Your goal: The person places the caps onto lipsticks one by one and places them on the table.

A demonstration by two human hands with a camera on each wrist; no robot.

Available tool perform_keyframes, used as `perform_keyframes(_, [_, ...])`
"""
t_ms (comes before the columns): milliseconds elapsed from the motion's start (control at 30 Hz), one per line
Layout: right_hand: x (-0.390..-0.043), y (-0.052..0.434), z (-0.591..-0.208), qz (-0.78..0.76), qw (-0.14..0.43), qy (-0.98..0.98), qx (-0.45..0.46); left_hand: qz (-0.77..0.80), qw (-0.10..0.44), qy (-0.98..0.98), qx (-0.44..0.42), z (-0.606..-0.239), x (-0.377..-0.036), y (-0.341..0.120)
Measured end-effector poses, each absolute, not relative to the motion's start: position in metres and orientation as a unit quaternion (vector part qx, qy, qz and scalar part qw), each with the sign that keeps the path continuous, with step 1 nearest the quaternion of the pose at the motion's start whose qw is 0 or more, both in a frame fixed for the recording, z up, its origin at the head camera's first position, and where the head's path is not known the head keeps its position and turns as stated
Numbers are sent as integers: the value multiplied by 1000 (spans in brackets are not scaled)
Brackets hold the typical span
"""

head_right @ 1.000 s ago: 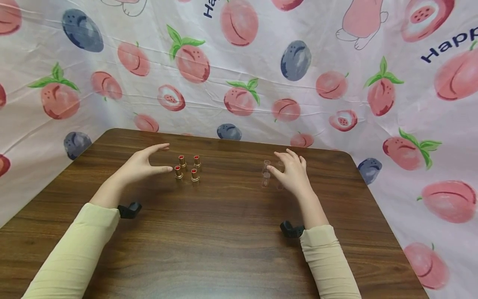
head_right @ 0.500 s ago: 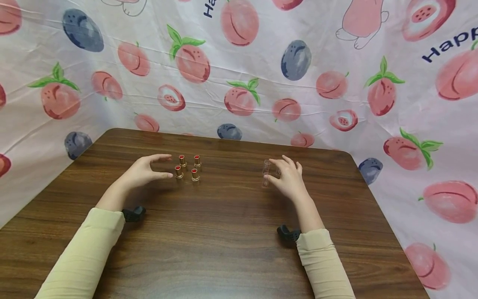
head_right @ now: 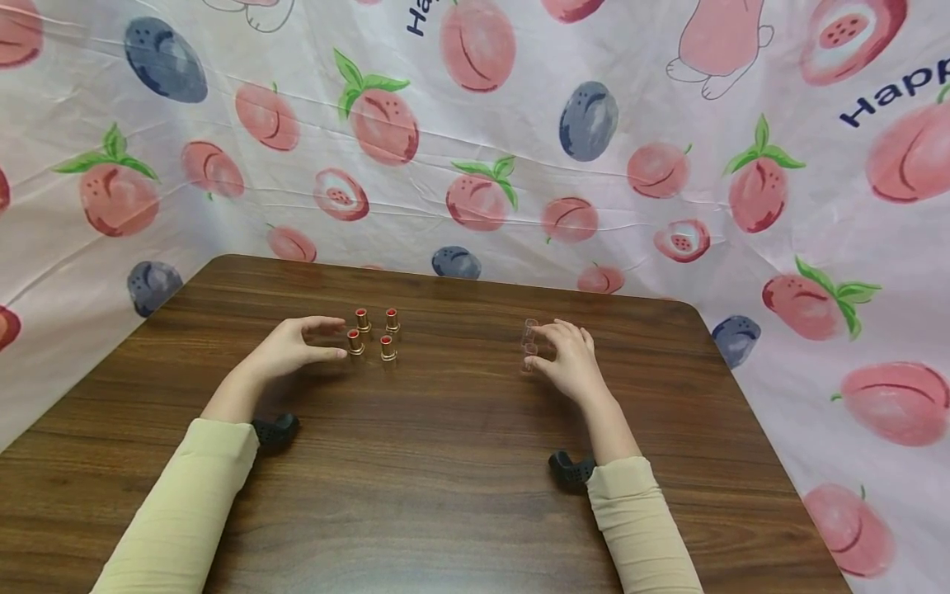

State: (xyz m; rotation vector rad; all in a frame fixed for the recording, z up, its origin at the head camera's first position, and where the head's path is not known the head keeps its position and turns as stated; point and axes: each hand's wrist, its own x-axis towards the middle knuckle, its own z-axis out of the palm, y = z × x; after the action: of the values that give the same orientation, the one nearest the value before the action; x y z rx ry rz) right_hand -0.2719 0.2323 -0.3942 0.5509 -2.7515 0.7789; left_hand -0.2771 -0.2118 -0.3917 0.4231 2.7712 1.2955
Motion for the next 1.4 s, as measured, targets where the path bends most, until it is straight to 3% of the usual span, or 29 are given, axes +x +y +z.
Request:
perform_keyframes(467, [-273, 232, -396, 309, 95, -928, 185, 451, 39, 883, 124, -398, -280, -212])
perform_keyframes(1400, [-278, 230, -400, 262, 135, -938, 183, 471, 73, 869, 135, -409, -286, -208])
